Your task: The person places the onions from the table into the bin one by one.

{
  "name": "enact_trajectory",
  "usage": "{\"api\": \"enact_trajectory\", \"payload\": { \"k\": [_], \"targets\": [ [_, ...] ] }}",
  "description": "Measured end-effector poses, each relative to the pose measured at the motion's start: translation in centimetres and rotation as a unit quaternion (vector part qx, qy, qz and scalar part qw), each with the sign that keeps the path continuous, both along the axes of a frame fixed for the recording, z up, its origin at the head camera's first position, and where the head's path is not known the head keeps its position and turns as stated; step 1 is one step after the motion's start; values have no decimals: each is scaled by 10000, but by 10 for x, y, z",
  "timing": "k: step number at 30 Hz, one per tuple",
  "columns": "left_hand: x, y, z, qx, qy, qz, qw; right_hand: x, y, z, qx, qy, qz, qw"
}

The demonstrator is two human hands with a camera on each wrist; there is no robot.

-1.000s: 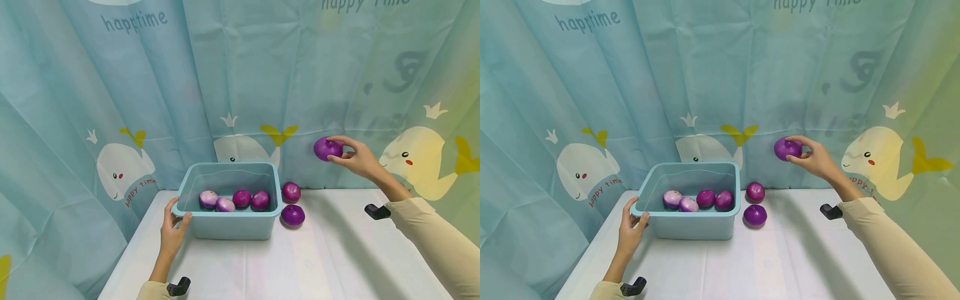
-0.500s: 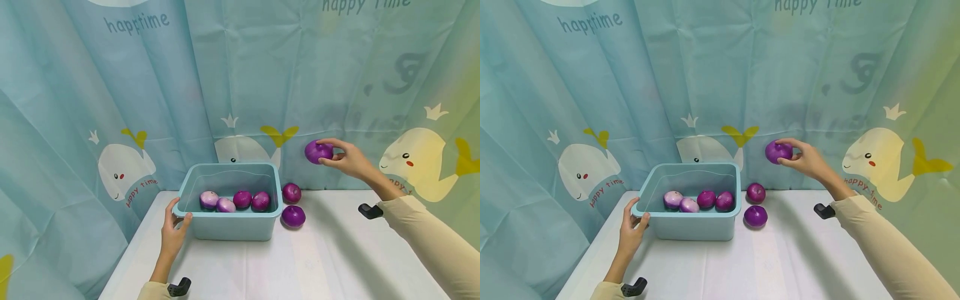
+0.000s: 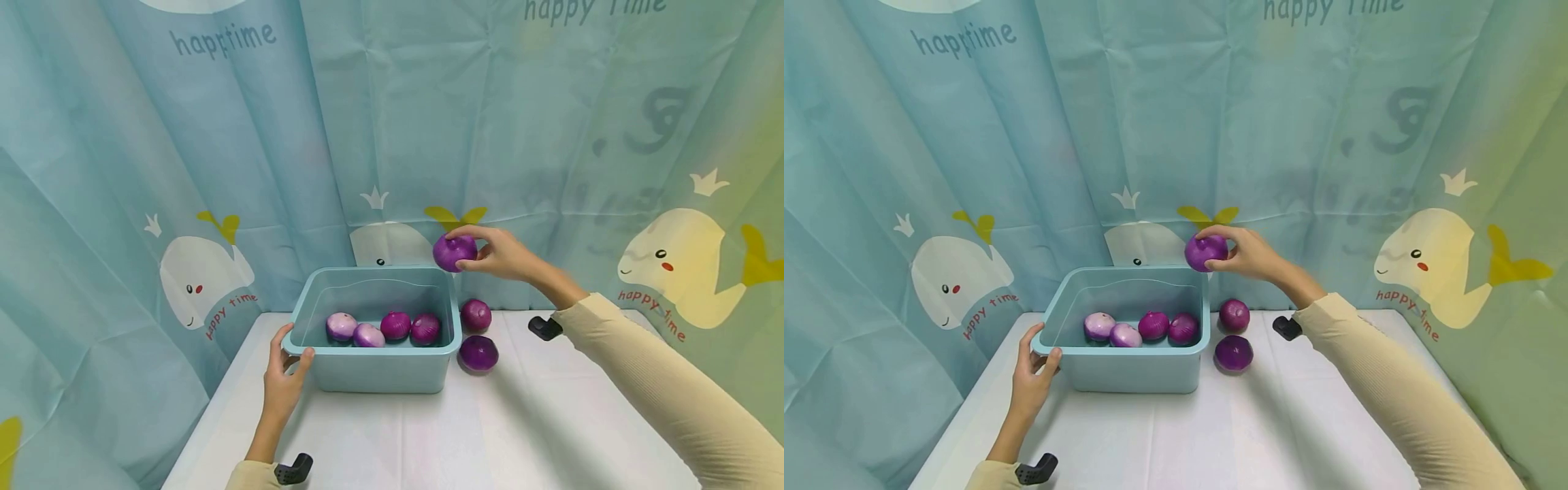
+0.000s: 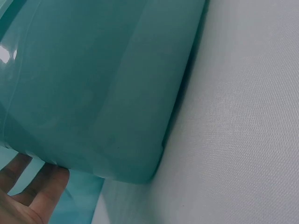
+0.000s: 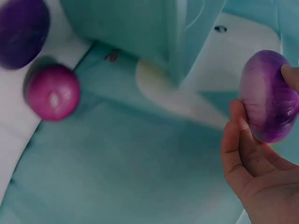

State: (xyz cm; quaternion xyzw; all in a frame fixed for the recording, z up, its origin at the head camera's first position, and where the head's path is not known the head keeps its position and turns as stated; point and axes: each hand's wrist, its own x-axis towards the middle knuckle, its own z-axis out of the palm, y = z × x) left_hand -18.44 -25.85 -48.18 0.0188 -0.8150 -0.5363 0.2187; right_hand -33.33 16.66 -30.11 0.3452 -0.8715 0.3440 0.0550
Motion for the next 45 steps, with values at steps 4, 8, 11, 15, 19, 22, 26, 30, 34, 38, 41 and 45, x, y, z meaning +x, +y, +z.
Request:
{"api": "enact_trajectory", "payload": {
  "k": [4,8,11,15,19,22,26,30,34,38,41,45],
  "targets": [
    [0,0,-1,4,20,27,10000,-3,-26,0,47,-78,281,9996],
    [-1,0,-1,22,42,8,10000,-6,-49,-3,8,-168,494,9986],
    [-1,0,-1,37,45,-3,10000,-8,-65,-5,32,-211,618,9979],
    [-1,0,-2,42,42,24,10000,-11,-84,-9,91,-240,781,9966],
    [0,0,-1,56,60,17,10000,-15,-100,-16,224,-197,830,9961],
    [0,1,0,52,96,21,9999,-18,-109,-22,353,-109,869,9955],
    [0,1,1,16,100,74,9999,-21,-117,-28,469,-19,918,9947],
    [1,1,1,-11,152,94,9998,-21,-123,-30,568,-86,878,9945],
    [0,2,1,-12,200,118,9997,-21,-127,-32,690,-169,909,9933],
    [-1,2,2,15,181,85,9998,-21,-130,-34,711,-148,1017,9922],
    [0,1,2,36,111,62,9999,-21,-131,-34,731,-191,1009,9920],
    [0,1,2,44,51,47,10000,-20,-132,-34,788,-281,982,9916]
  ]
}}
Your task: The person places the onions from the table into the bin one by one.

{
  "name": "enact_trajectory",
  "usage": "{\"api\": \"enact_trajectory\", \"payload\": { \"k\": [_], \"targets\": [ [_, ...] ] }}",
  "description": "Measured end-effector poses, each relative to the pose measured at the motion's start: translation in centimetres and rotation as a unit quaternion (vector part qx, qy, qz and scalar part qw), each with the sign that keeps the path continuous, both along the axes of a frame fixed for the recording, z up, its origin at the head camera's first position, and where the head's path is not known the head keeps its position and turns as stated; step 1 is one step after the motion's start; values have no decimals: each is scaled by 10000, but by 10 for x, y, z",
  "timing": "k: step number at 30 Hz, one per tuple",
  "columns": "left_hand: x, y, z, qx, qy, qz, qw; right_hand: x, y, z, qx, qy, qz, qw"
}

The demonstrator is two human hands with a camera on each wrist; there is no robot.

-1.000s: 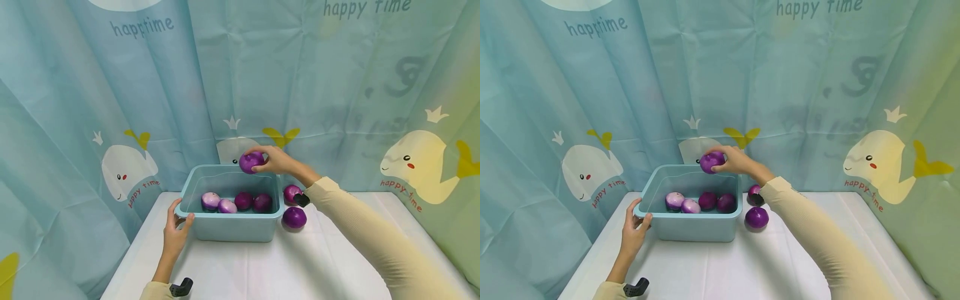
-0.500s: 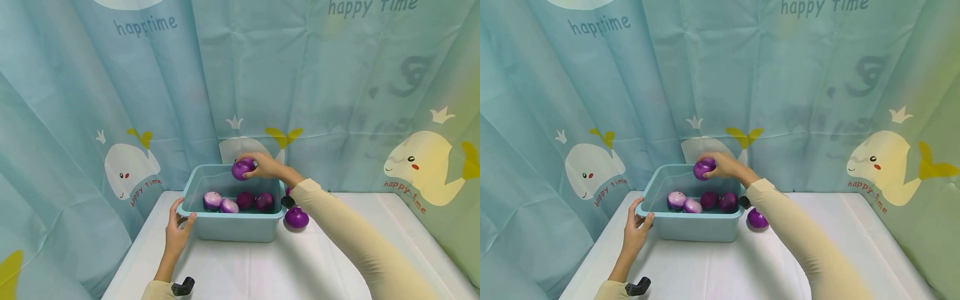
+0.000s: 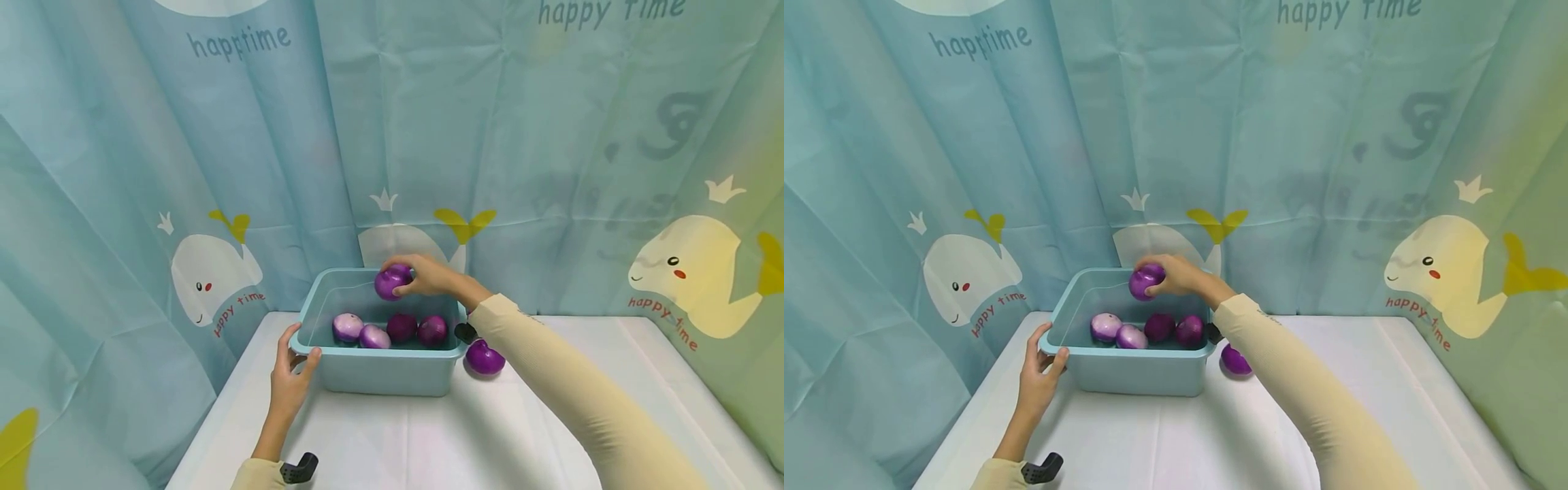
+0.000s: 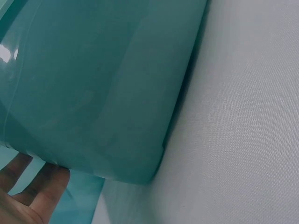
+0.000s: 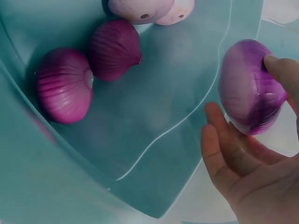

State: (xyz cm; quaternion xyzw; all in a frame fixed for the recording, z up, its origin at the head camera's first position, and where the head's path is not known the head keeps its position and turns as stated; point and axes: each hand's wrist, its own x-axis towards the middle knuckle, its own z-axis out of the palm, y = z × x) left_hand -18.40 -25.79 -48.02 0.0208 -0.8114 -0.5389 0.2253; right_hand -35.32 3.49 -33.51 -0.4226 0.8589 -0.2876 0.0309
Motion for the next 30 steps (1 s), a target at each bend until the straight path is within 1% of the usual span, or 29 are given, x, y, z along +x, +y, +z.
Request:
{"api": "enact_trajectory", "payload": {
  "k": [12,18,24,30],
  "targets": [
    [0,1,-1,-33,29,49,10000,2,1,4,43,-348,62,9994],
    [0,1,-1,-69,90,53,9999,1,9,8,-108,-486,87,9987],
    [-1,0,-3,-75,26,45,10000,1,33,16,-119,-473,-17,9988],
    [-1,-1,-3,-140,44,57,9999,3,69,19,-110,-402,-215,9989]
  ]
}}
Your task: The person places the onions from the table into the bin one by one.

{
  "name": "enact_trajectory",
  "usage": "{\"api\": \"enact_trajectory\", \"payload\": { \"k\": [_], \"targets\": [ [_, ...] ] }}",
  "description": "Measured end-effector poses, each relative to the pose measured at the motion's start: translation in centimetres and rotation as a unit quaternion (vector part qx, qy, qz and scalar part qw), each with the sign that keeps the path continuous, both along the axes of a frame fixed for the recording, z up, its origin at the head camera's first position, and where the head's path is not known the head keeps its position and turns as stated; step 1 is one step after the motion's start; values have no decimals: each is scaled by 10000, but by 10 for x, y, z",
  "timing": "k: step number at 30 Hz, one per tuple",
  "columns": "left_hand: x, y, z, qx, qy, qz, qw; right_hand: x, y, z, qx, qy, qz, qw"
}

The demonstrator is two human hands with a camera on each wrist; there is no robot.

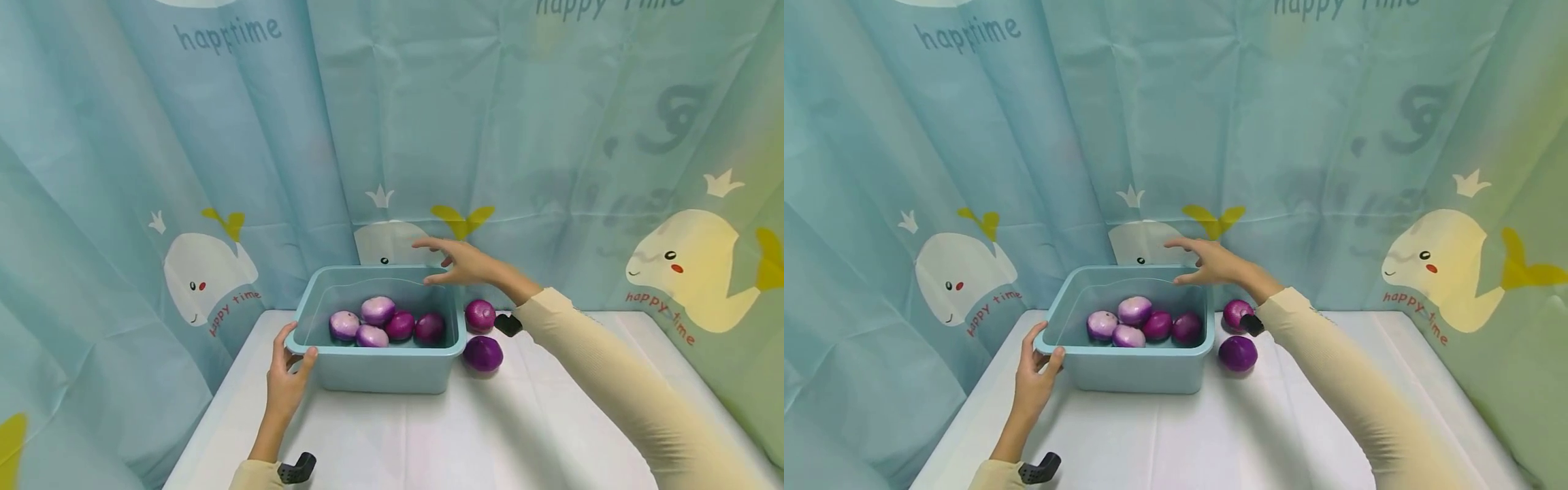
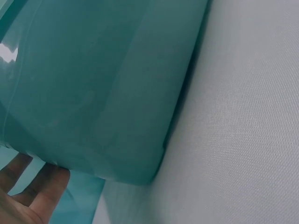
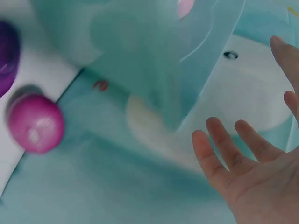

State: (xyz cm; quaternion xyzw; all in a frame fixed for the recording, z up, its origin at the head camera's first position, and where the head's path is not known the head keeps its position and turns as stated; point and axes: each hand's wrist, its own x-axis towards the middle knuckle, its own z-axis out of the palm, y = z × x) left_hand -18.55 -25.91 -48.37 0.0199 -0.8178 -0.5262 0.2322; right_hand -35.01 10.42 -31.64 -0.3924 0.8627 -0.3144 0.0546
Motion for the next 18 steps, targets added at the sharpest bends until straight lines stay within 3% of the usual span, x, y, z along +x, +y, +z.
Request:
{"api": "enact_trajectory", "payload": {
  "k": [18],
  "targets": [
    [0,2,0,88,-1,-38,10000,24,101,-18,-81,224,-611,9978]
  ]
}}
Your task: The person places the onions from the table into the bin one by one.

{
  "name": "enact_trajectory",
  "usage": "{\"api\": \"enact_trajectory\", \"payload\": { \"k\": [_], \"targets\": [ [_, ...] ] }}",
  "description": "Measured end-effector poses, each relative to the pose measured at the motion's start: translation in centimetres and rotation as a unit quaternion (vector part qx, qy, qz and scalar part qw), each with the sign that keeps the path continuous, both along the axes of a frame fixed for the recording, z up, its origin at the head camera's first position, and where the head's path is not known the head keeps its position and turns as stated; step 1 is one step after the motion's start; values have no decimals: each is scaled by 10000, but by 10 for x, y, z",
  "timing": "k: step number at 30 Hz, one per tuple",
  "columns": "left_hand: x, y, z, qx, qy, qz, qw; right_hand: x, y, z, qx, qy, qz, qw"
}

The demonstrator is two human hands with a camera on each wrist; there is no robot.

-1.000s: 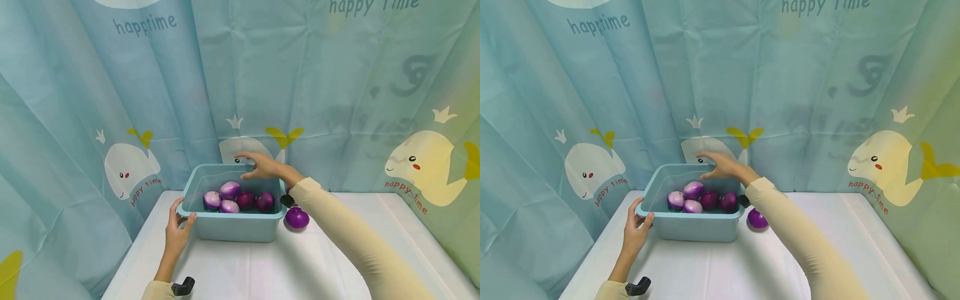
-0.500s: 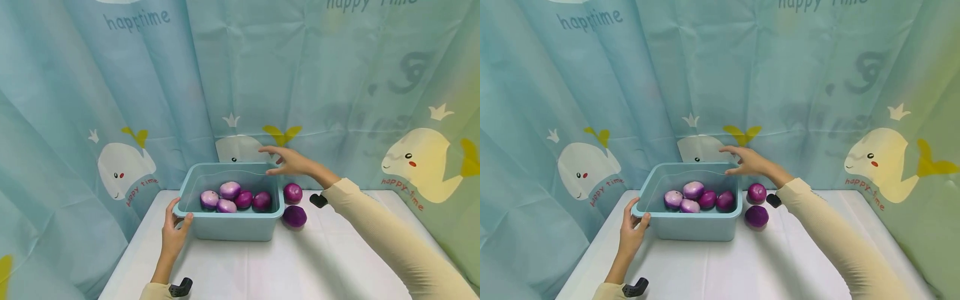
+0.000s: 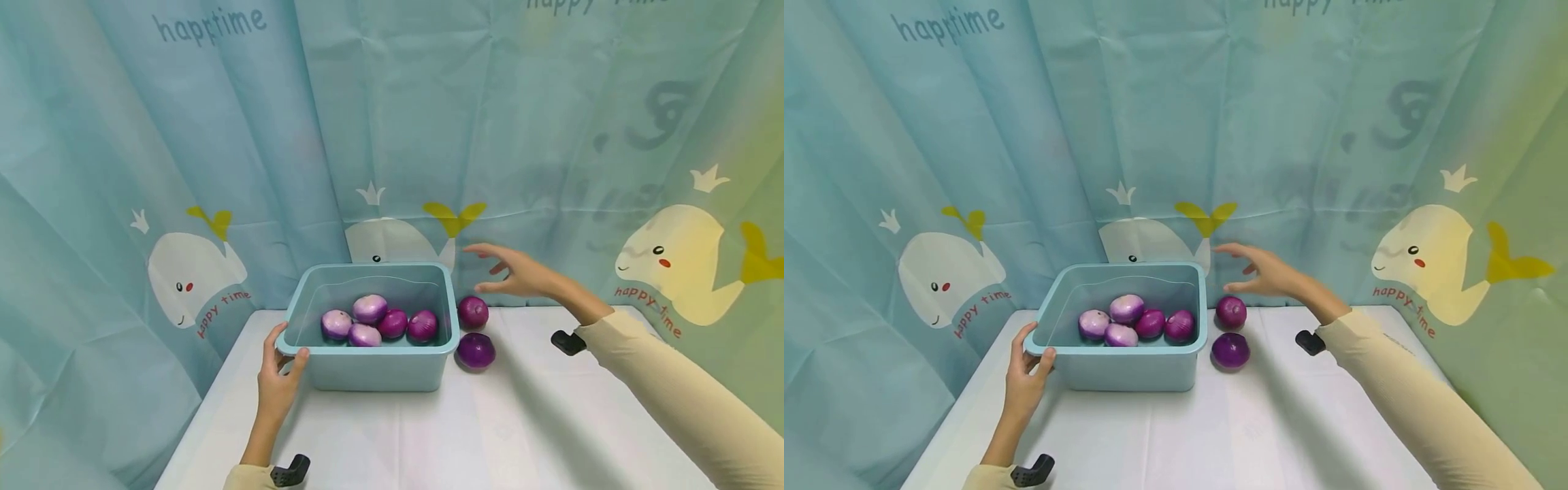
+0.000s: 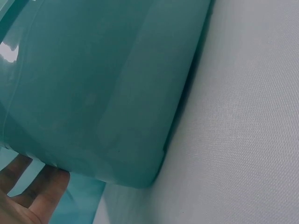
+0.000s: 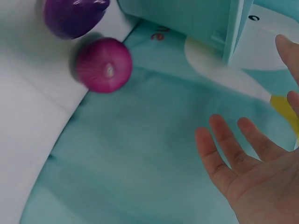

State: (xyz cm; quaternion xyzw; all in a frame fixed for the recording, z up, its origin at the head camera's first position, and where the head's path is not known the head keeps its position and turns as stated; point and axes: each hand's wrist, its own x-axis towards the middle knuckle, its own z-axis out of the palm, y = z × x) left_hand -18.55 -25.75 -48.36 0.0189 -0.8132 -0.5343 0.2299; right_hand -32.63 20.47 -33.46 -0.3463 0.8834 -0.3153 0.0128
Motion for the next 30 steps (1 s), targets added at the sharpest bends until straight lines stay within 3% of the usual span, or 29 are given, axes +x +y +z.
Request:
{"api": "enact_trajectory", "payload": {
  "k": [6,14,23,30],
  "targets": [
    [1,-1,1,-32,47,57,10000,8,21,-4,13,120,-247,9996],
    [0,-2,1,11,68,-8,10000,14,35,-18,25,-143,-344,9993],
    [-1,-1,-1,1,56,17,10000,16,33,-46,-3,-417,-429,9982],
    [-2,1,-2,35,76,6,10000,17,27,-80,-287,-416,-93,9987]
  ]
}}
